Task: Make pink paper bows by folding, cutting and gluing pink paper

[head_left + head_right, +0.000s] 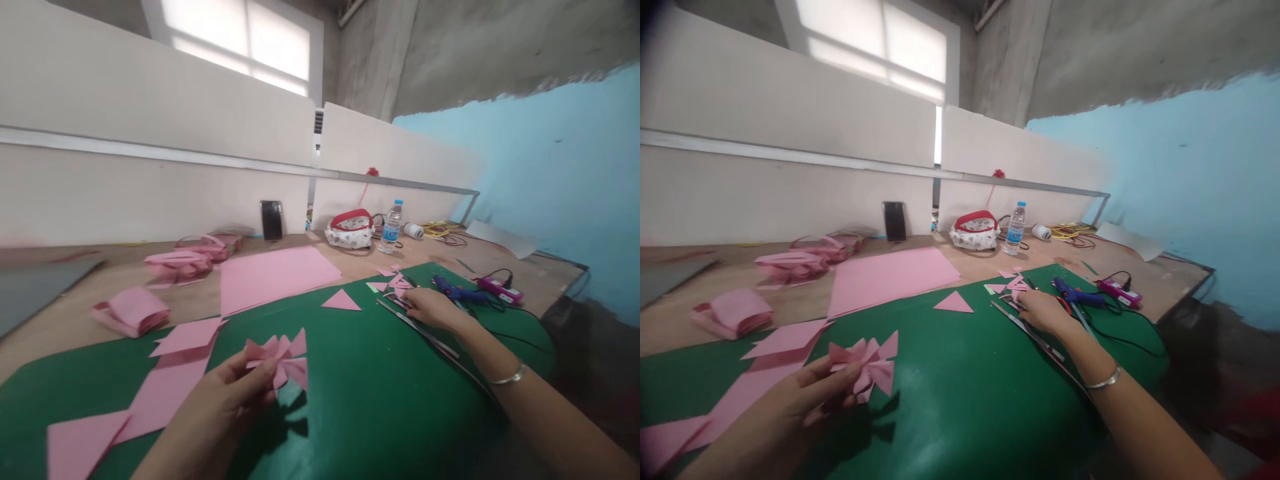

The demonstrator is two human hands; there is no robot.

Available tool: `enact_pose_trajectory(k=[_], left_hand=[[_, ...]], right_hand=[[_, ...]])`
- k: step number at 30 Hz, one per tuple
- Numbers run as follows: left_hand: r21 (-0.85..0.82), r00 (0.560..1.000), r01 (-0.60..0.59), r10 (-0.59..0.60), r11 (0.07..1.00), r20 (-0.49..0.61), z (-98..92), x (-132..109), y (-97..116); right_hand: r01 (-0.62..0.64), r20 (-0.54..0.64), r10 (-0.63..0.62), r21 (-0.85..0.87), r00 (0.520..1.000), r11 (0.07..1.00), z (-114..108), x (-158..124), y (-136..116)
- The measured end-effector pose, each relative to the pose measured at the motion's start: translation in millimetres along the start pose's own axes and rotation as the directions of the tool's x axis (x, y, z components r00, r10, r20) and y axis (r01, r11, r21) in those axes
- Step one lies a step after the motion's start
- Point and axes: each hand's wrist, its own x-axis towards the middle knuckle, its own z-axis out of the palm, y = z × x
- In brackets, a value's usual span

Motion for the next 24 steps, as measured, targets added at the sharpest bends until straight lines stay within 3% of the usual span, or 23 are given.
enact_pose_trajectory(k=[4, 8, 11, 13, 14, 16, 19, 21, 24], left_hand=[[-0.045, 0.998, -0.032, 0.029, 0.998, -0.056, 9.1, -6.2, 1.4], [-0.049, 1.000, -0.002, 0.000, 0.999, -0.031, 7.4, -4.4, -0.2], [-0.079, 0.999, -0.019, 0.016, 0.997, -0.039, 7.0, -3.1, -2.1], [-0.136, 0.998, -0.042, 0.035, 0.990, -0.059, 7.2, -2.1, -2.5], [-0.167, 0.997, -0.053, 0.042, 0.984, -0.069, 6.9, -1.3, -2.3], [-0.218, 0.994, -0.075, 0.055, 0.973, -0.096, 4.9, 0.8, -1.0], [-0.276, 0.987, -0.123, 0.088, 0.953, -0.135, -1.0, 3.6, 2.5], [-0.309, 0.981, -0.156, 0.111, 0.938, -0.158, -5.2, 3.8, 5.5], [-0.352, 0.969, -0.210, 0.147, 0.912, -0.199, -9.5, 1.8, 10.6]], right_hand=[[-0.059, 0.007, 0.059, -0.029, 0.998, 0.998, 2.2, 5.6, -4.5], [-0.158, -0.044, 0.157, -0.013, 0.987, 0.987, -10.7, 3.0, -4.3], [-0.076, -0.079, 0.081, 0.071, 0.994, 0.995, -28.7, -11.7, -18.5], [0.072, -0.079, -0.058, 0.189, 0.995, 0.979, -40.4, -26.5, -38.0], [0.163, -0.077, -0.147, 0.285, 0.986, 0.945, -45.4, -34.4, -49.8], [0.341, -0.118, -0.345, 0.617, 0.931, 0.709, -53.4, -48.8, -74.6], [0.382, -0.175, -0.470, 0.837, 0.865, 0.392, -61.7, -62.7, -107.8], [0.345, -0.170, -0.512, 0.899, 0.842, 0.270, -65.8, -65.5, -125.7], [0.301, -0.152, -0.532, 0.931, 0.833, 0.205, -69.6, -62.1, -148.0]])
